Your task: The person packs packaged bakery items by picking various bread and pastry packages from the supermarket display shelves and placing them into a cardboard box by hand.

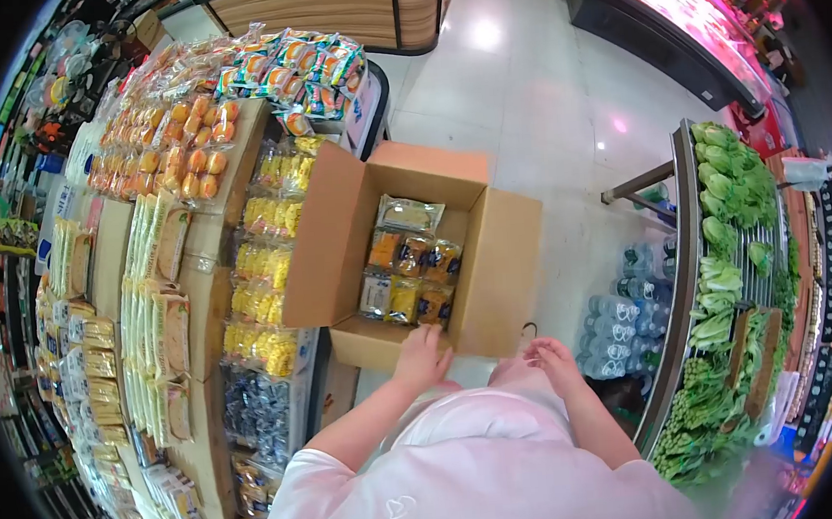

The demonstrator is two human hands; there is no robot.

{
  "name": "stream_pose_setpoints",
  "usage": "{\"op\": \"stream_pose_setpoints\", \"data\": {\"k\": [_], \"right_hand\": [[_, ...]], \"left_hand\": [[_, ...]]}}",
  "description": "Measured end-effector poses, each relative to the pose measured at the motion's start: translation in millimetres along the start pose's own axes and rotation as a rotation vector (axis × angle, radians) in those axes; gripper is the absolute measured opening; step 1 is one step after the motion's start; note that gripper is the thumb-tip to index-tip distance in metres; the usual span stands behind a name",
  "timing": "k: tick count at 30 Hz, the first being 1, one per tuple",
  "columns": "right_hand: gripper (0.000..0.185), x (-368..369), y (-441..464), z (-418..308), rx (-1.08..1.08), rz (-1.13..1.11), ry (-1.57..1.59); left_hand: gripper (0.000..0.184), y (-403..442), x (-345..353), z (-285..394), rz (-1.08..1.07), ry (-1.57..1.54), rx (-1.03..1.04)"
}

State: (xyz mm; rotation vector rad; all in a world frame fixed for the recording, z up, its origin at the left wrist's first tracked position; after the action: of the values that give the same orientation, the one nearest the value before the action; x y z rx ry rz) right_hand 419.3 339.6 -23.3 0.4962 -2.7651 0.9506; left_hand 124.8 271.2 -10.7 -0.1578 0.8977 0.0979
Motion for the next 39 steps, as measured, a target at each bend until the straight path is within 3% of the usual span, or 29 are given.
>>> {"op": "stream_pose_setpoints", "data": {"k": [4, 5, 9, 14, 16, 20, 25, 29, 32, 35, 39], "right_hand": [[0.022, -74, 3, -13, 0.036, -0.067, 0.051], [0.022, -95, 6, -21, 0.045, -0.094, 0.042], [0.023, -184, 3, -64, 0.062, -0.11, -0.027], [0.023, -274, 4, -99, 0.053, -0.001, 0.038], [0.024, -291, 16, -103, 0.09, -0.057, 0.012], [0.025, -287, 66, -124, 0.12, -0.231, -0.213], [0.026, -219, 152, -189, 0.093, -0.42, -0.391], [0.026, -194, 225, -210, 0.046, -0.484, -0.685], [0.026, -196, 253, -236, 0.087, -0.501, -0.831], [0.026, -225, 285, -253, 0.188, -0.374, -1.002], [0.028, -268, 333, -273, 0.228, -0.27, -1.095]], "left_hand": [[0.084, 41, 70, 41, 0.011, 0.157, -0.311], [0.092, 50, 93, 46, -0.119, 0.127, -0.425], [0.087, 61, 127, 51, 0.052, 0.127, -0.605], [0.08, 54, 122, 47, 0.012, 0.062, -0.846], [0.079, 53, 123, 44, -0.018, 0.044, -0.919], [0.075, 58, 124, 39, 0.006, 0.084, -0.953], [0.064, 65, 118, 33, -0.007, 0.076, -1.015], [0.055, 75, 123, 11, -0.06, 0.06, -0.919], [0.052, 74, 118, 11, -0.116, 0.017, -0.992], [0.05, 75, 119, 14, -0.027, 0.029, -1.03], [0.049, 84, 115, 13, -0.157, 0.027, -1.066]]}}
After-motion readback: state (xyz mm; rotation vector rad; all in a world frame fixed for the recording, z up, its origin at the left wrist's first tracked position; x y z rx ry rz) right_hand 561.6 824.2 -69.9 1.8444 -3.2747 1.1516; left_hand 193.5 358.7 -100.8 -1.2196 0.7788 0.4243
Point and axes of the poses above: each hand's wrist, its own y-axis towards the middle knuckle, its own x-axis out of the palm, z = x × y, the point moved 5 cm from there along y, towards the middle knuckle, and after that the axes turned 5 degrees about -x, right-handed, at the moved point
